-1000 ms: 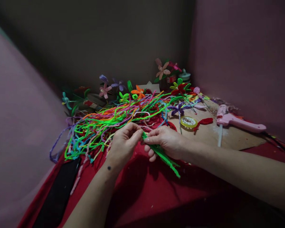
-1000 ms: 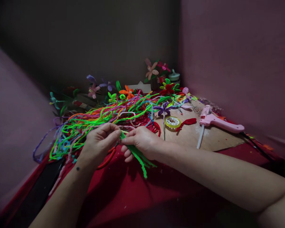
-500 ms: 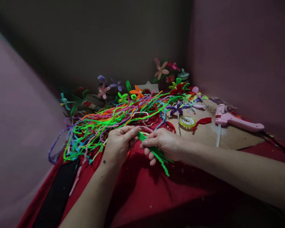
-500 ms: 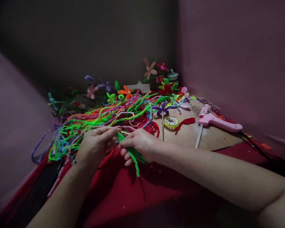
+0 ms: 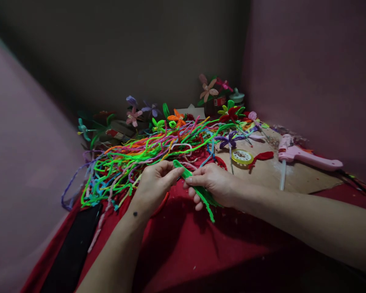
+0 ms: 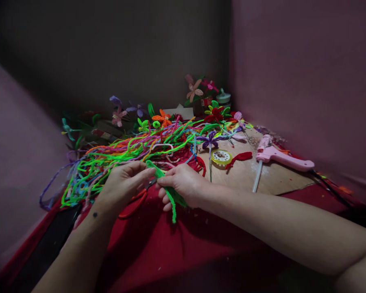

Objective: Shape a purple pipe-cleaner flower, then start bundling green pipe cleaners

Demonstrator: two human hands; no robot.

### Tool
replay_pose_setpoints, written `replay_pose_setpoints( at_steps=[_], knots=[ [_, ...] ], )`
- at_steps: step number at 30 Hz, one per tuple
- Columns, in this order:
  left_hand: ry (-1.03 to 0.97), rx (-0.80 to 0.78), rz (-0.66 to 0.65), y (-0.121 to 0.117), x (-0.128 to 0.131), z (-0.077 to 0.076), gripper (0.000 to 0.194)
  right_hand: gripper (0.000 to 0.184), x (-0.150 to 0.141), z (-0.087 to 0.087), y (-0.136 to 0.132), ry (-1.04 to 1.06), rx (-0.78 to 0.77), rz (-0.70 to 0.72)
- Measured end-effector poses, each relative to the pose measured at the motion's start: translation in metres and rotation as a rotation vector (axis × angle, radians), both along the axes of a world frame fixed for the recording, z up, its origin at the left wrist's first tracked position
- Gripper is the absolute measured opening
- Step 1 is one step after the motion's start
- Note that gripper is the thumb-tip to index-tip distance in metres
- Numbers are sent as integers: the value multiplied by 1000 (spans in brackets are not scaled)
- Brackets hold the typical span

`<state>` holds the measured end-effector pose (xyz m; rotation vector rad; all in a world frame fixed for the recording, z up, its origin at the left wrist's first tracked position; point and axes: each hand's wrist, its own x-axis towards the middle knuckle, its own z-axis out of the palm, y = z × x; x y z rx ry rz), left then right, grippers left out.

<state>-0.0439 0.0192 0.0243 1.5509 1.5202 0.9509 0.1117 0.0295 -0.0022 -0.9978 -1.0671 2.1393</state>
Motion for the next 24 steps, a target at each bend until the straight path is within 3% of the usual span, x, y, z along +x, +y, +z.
replay_pose_setpoints(
  at_steps=[4,8,10,17,24],
  knots=[
    [-1,-51,-26,-1,-3,3,28,17,0,-1,1,-11,17,-19],
    [-60,40,140,3,-12,8,22,14,1,-1,2,3,2,-20],
    [-46,62,162,5,-14,8,28,14,1,0,2,6,-3,-10],
    [-440,-151,-119,3,-1,-11,24,18,1,1,0,38,-9,40],
    [-279,89,128,1,9,-20,24,18,-3,-6,-3,80,-31,73]
  ],
)
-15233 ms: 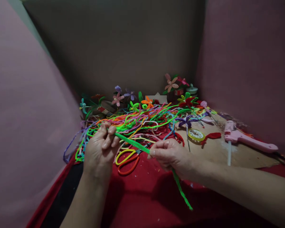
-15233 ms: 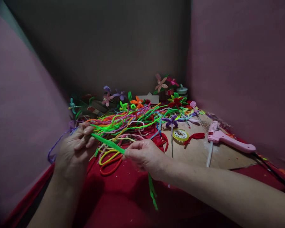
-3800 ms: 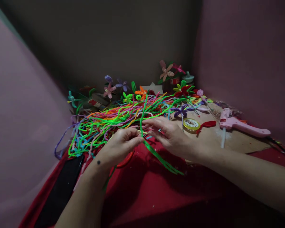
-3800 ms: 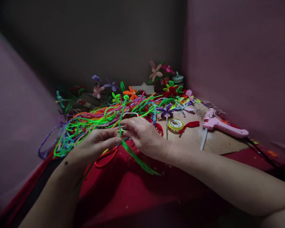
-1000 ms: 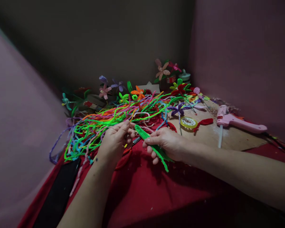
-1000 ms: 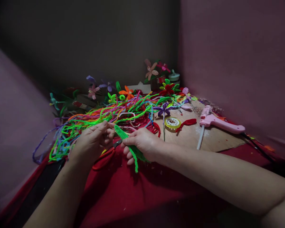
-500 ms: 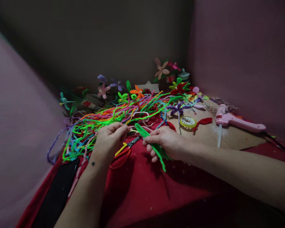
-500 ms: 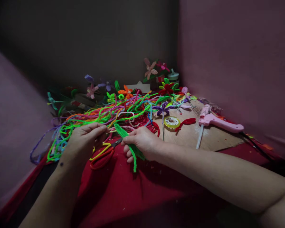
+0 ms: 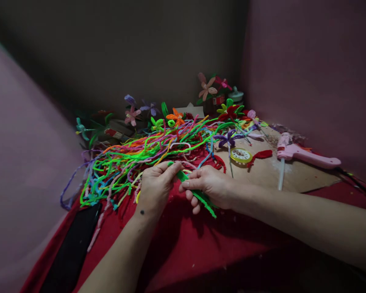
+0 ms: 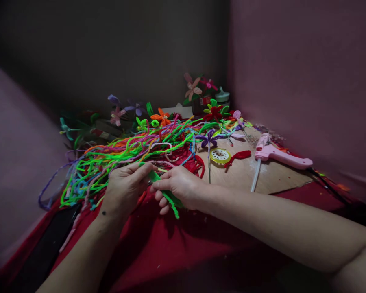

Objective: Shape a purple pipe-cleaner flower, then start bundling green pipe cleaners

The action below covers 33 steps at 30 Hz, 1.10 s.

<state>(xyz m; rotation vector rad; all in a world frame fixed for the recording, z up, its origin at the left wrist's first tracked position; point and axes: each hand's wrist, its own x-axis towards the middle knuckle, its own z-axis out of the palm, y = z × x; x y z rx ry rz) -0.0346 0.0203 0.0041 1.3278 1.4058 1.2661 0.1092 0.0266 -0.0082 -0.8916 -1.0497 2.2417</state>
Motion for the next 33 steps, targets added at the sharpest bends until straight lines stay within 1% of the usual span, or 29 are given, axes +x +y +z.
replay_pose_setpoints(
  at_steps=[2,4,6,8,10,12,14,15,18,22,24,26,29,31,33],
  knots=[
    [47,51,86,1,0,2,24,20,-2,-2,-1,-2,-5,6],
    [52,75,149,2,-1,4,24,21,-3,-4,-2,-11,-2,5],
    [-14,31,139,3,-3,6,23,22,-3,-4,-2,-22,6,-8],
    [-131,-75,40,4,-6,7,22,21,-2,-4,-1,-30,10,-7],
    [-242,-185,-116,5,-9,6,22,20,0,-3,0,-34,6,12],
    [-293,-259,-249,5,-9,4,21,19,1,-1,2,-26,8,16],
    [-305,-299,-316,5,-8,1,19,20,1,-1,4,-14,19,1],
    [-302,-306,-327,4,-6,-1,18,20,1,0,5,-10,24,-5],
    [-224,-247,-298,4,-3,-4,18,20,1,-1,6,-20,16,-18],
    [60,-88,-143,5,-2,-4,20,19,1,-6,6,-6,23,-27],
    [114,-64,-112,6,-3,-3,23,19,1,-7,5,1,25,-20],
    [74,-83,-113,6,-4,-3,24,19,1,-7,5,0,22,-16],
    [-71,-115,-115,5,-4,-2,26,19,2,-5,5,-4,30,-13],
    [-180,-153,-160,5,-4,-2,25,20,2,-3,5,-11,39,-8],
    [-253,-227,-254,4,-4,-2,20,20,3,-2,6,-13,50,-11]
  ],
)
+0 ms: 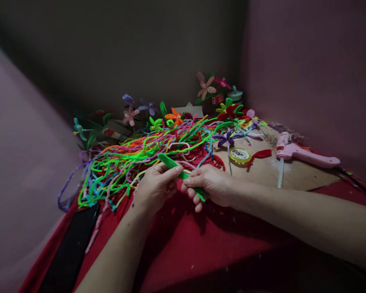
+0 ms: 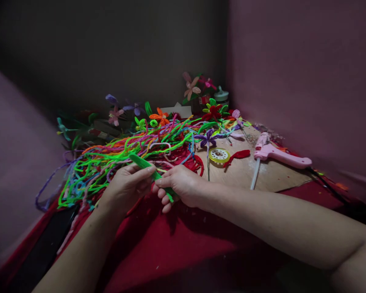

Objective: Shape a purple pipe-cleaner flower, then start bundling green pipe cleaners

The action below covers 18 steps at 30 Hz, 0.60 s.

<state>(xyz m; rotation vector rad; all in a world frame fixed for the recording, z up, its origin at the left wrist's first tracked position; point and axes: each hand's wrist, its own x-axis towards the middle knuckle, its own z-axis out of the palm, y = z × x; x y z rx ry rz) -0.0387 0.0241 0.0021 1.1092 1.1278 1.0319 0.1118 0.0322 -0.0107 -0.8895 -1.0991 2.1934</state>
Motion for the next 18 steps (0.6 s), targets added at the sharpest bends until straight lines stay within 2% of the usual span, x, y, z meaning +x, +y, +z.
replay_pose_setpoints(
  at_steps=[2,4,6,11,18],
  knots=[
    [-24,-54,-94,-1,0,-1,17,21,0,-1,1,11,16,-7],
    [-15,-60,-127,-1,1,-3,16,21,0,-2,2,24,25,-6],
    [8,-34,-95,0,1,-3,18,20,0,-4,3,27,22,-2],
    [35,9,84,3,-3,-1,22,18,1,-6,3,28,21,5],
    [38,43,121,5,-3,-2,25,22,1,-6,5,2,36,-30]
  ],
)
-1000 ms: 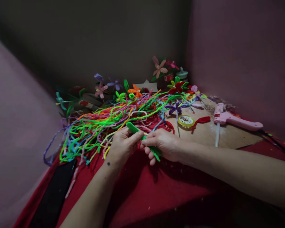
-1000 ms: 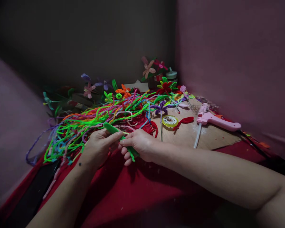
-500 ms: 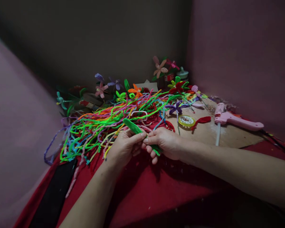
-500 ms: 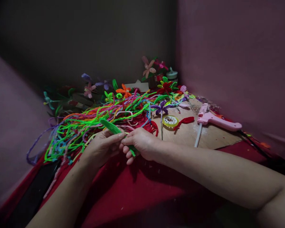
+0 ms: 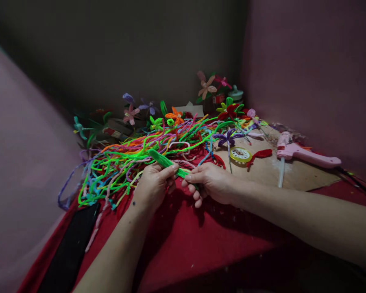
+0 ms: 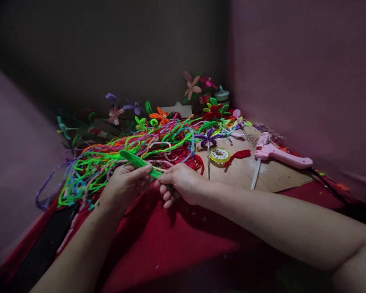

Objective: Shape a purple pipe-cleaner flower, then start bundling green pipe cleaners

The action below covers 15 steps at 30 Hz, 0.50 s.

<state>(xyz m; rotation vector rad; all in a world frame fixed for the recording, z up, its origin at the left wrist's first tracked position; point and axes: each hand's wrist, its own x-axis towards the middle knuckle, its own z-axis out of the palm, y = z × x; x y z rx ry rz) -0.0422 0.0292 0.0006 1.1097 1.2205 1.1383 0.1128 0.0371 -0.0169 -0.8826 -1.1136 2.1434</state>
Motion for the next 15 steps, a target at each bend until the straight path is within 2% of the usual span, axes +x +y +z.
replay_pose_setpoints(
  at_steps=[6,8,10,11,12,13,15],
  knots=[
    [43,-13,-18,1,-2,0,29,22,1,2,3,-37,7,-13],
    [170,70,64,0,-5,5,27,22,1,4,3,-71,13,-29],
    [406,332,276,-4,-8,12,26,22,2,7,3,-118,23,-48],
    [561,521,391,-6,-10,15,30,22,2,8,3,-142,28,-56],
    [743,711,440,-8,-12,19,36,21,3,9,3,-162,33,-58],
    [922,874,388,-9,-13,21,36,21,3,10,3,-175,39,-58],
    [1192,1062,83,-11,-14,23,27,22,2,11,2,-202,67,-54]
  ],
)
